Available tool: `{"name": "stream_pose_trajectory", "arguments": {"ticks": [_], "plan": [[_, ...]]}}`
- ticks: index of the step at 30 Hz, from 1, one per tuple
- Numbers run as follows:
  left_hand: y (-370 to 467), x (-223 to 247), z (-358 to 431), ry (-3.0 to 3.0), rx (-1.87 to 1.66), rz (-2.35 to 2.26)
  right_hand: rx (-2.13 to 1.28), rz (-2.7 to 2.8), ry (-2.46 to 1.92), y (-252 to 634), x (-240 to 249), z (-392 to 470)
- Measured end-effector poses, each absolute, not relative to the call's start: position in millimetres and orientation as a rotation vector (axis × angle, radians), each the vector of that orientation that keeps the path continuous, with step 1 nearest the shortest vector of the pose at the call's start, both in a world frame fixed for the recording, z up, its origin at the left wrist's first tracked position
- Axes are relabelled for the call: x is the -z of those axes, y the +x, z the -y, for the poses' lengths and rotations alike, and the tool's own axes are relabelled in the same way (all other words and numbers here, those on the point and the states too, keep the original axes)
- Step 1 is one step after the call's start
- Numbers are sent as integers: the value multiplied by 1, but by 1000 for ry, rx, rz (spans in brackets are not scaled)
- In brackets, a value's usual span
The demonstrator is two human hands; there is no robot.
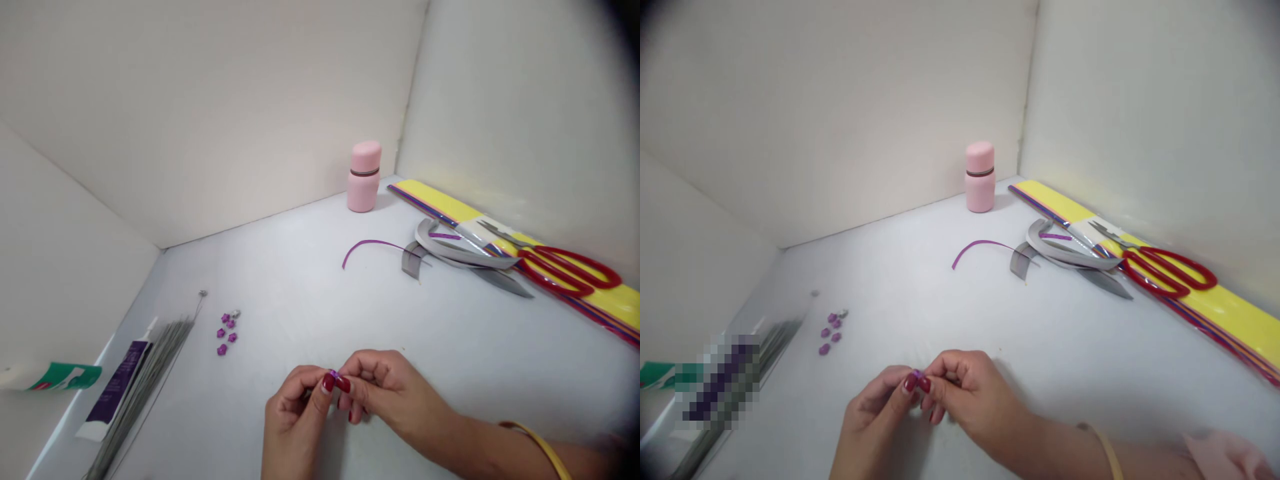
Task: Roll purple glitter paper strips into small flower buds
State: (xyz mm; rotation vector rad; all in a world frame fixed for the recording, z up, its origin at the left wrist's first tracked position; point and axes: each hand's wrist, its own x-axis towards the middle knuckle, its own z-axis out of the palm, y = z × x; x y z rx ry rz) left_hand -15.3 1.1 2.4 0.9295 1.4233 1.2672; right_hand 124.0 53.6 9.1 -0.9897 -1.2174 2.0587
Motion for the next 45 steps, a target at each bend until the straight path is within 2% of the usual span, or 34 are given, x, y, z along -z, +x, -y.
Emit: {"name": "stream_pose_trajectory", "arguments": {"ticks": [12, 18, 28, 36, 45], "plan": [[-20, -12, -3, 1183, -1233, -1435, -2030, 1318, -976, 126, -8, -54], [-12, -5, 0, 806, -1271, -1387, -2075, 1230, -980, 124, -13, -55], [-16, -5, -1, 962, -1284, -1530, -2132, 1175, -1095, 123, -14, -54], [-18, -3, 2, 1455, -1359, -1578, -2116, 1163, -1018, 122, -15, -51], [-24, 2, 1, 1912, -1363, -1494, -1915, 1383, -981, 124, -9, -50]]}}
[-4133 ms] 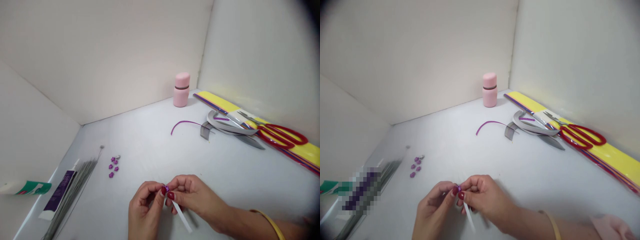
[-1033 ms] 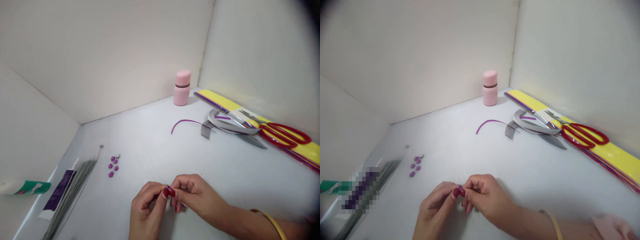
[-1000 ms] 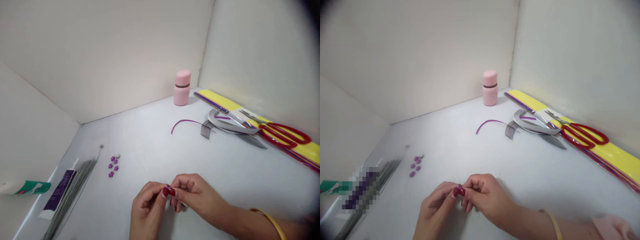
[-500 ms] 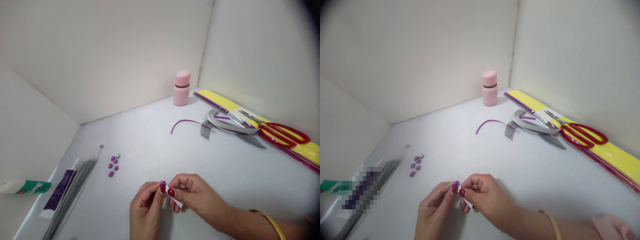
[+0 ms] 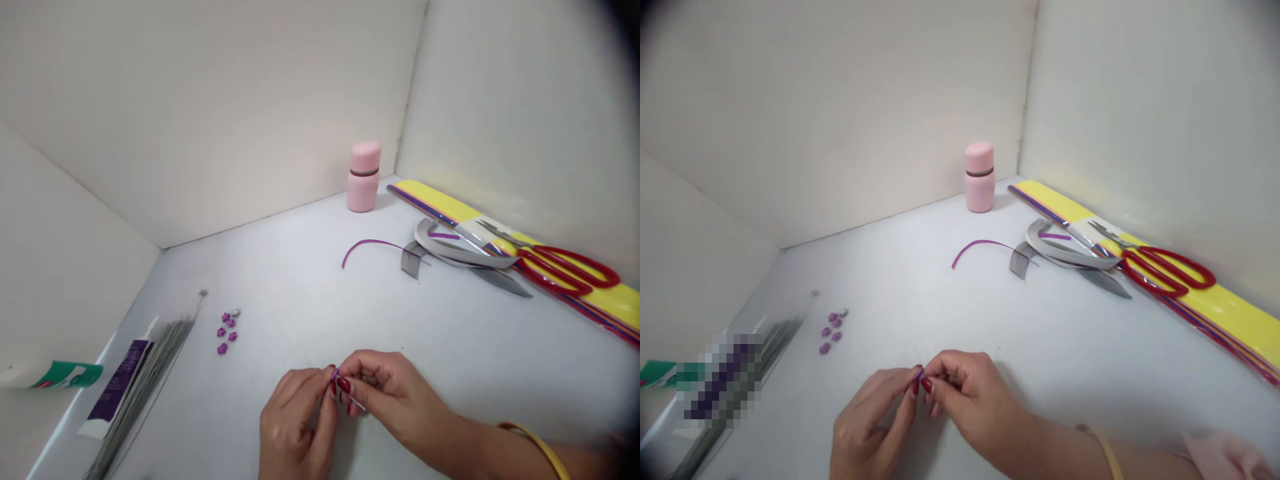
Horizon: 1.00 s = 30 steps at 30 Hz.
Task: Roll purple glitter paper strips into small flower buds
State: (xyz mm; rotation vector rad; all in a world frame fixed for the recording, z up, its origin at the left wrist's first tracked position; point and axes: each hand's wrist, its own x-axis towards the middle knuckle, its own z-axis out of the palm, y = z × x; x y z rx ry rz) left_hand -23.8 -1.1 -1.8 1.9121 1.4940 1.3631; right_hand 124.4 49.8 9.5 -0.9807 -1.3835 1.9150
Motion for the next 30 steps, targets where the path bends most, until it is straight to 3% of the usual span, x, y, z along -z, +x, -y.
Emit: {"name": "stream_pose_trajectory", "arguments": {"ticks": [12, 22, 30], "plan": [[-21, 6, 3, 2015, -1373, -1506, -1994, 1292, -919, 124, -10, -51], [-21, -7, -3, 1021, -1234, -1344, -2081, 1262, -933, 125, -15, -54], [-19, -10, -2, 1064, -1346, -1467, -2159, 1168, -1044, 123, -11, -54]]}}
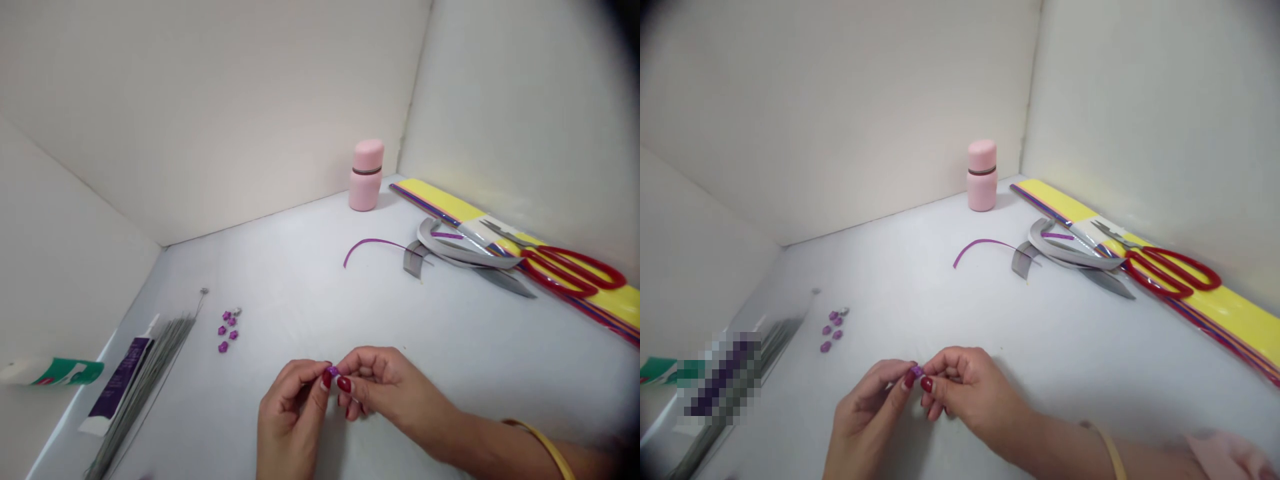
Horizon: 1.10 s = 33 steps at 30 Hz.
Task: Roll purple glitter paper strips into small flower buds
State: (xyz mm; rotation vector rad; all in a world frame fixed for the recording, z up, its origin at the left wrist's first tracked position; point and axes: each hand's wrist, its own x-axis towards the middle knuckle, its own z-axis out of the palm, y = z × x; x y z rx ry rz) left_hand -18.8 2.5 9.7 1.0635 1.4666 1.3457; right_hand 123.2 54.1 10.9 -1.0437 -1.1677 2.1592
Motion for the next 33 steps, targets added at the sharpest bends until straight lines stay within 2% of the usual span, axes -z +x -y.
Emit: {"name": "stream_pose_trajectory", "arguments": {"ticks": [4, 7, 16, 21, 27, 33], "plan": [[-15, -8, -3, 735, -1309, -1498, -2154, 1181, -1105, 122, -12, -54], [-13, -5, -2, 744, -1338, -1527, -2169, 1192, -1105, 121, -14, -55], [-16, 1, 6, 1708, -1475, -1604, -2267, 1020, -1071, 124, -16, -55], [-20, 5, 4, 1844, -1390, -1609, -2277, 946, -995, 126, -16, -57], [-16, 0, 2, 1548, -1415, -1533, -2232, 925, -1007, 126, -13, -57], [-8, -8, 0, 692, -1367, -1501, -2179, 1057, -1032, 124, -15, -54]]}}
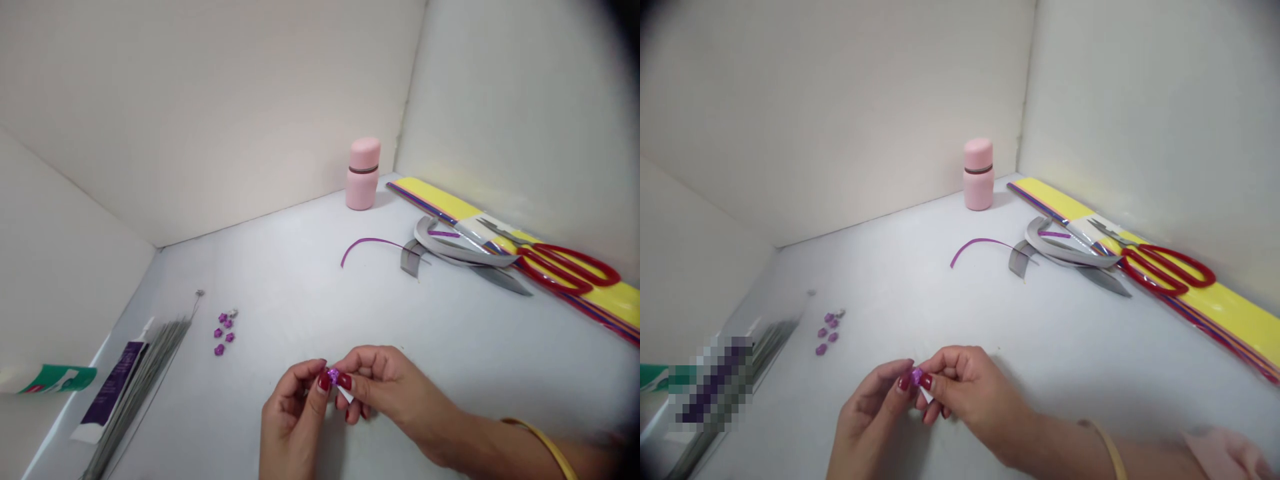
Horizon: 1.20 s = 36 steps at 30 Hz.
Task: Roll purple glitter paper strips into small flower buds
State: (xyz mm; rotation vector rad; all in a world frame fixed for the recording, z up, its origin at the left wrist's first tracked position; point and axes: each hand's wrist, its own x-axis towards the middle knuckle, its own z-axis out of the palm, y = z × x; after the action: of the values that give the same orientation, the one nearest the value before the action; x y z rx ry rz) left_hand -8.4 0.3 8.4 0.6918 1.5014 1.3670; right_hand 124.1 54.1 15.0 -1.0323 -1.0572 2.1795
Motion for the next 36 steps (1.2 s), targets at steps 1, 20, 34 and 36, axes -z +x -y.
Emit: {"name": "stream_pose_trajectory", "arguments": {"ticks": [1, 20, 34, 36], "plan": [[-8, -8, -1, 667, -1337, -1473, -2171, 1067, -1051, 124, -15, -54], [-13, -2, -5, 523, -1286, -1419, -1975, 1265, -930, 124, -7, -50], [-11, -6, -5, 535, -1267, -1387, -1775, 1581, -923, 128, -13, -49], [-11, -7, -4, 569, -1267, -1395, -1797, 1555, -939, 128, -14, -49]]}}
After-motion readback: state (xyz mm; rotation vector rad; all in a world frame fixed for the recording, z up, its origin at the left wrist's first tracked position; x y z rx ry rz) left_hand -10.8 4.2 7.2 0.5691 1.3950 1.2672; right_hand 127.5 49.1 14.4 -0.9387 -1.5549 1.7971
